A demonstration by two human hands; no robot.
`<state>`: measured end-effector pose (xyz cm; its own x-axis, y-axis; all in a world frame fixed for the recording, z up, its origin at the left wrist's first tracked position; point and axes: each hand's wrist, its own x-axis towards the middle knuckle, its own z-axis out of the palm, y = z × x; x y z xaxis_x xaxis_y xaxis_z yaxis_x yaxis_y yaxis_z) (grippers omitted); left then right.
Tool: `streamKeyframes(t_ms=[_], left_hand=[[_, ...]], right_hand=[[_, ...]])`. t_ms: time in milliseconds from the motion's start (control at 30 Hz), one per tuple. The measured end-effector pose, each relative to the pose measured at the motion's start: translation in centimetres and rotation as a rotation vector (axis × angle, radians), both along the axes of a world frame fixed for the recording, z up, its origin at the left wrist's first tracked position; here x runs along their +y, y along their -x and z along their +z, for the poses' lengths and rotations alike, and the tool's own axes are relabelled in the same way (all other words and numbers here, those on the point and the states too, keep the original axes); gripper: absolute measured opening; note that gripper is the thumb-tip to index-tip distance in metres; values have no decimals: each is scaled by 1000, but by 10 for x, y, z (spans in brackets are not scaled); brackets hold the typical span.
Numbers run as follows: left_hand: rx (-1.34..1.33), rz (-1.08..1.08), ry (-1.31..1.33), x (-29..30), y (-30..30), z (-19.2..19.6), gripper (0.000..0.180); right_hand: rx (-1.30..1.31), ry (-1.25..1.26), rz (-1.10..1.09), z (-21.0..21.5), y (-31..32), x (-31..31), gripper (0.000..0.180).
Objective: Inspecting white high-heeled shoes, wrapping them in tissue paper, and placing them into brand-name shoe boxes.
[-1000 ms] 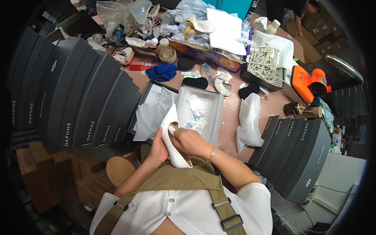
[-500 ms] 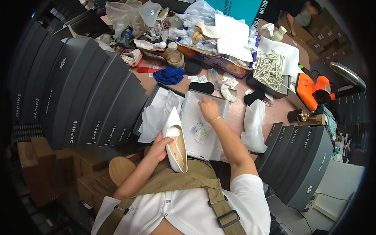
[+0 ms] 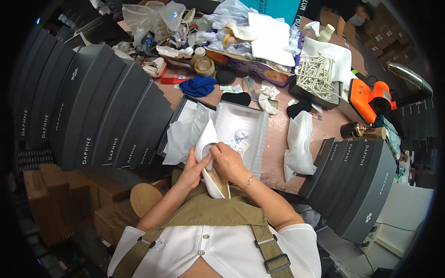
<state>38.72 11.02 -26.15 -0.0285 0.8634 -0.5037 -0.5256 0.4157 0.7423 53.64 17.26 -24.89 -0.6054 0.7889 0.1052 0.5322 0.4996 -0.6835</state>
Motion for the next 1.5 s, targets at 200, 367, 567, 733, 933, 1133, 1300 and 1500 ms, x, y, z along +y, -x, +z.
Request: streamKeyframes(t_ms=[200,367,567,733,933,1133,1300,1500], left_hand=[[196,32,-46,-6,-29,-16,58],[-30,153,78,-9,-15,-33,46],[-64,140,148,-3,1,-28,40],[-98,159,147,2,7,-31,39],[-182,94,86,2,2,-33,54],[-115,16,62,-5,-1,-26,56],[-121,-117,-22,1,-4,-15,67],[-86,-166,38,-6,-21,-10,86]], right_hand=[[0,-74,-302,-28,23,28,47],[-25,184,43,-50,7,31,73],[-580,164,-15,-91,-34,79,55],[-160,118,-79,-86,-34,74,32],[53,-99,206,-10,-1,18,30],[51,-36,45,-22,7,18,45],[271,277,-179,-21,-8,21,75],[212,331,-239,-36,-24,16,79]])
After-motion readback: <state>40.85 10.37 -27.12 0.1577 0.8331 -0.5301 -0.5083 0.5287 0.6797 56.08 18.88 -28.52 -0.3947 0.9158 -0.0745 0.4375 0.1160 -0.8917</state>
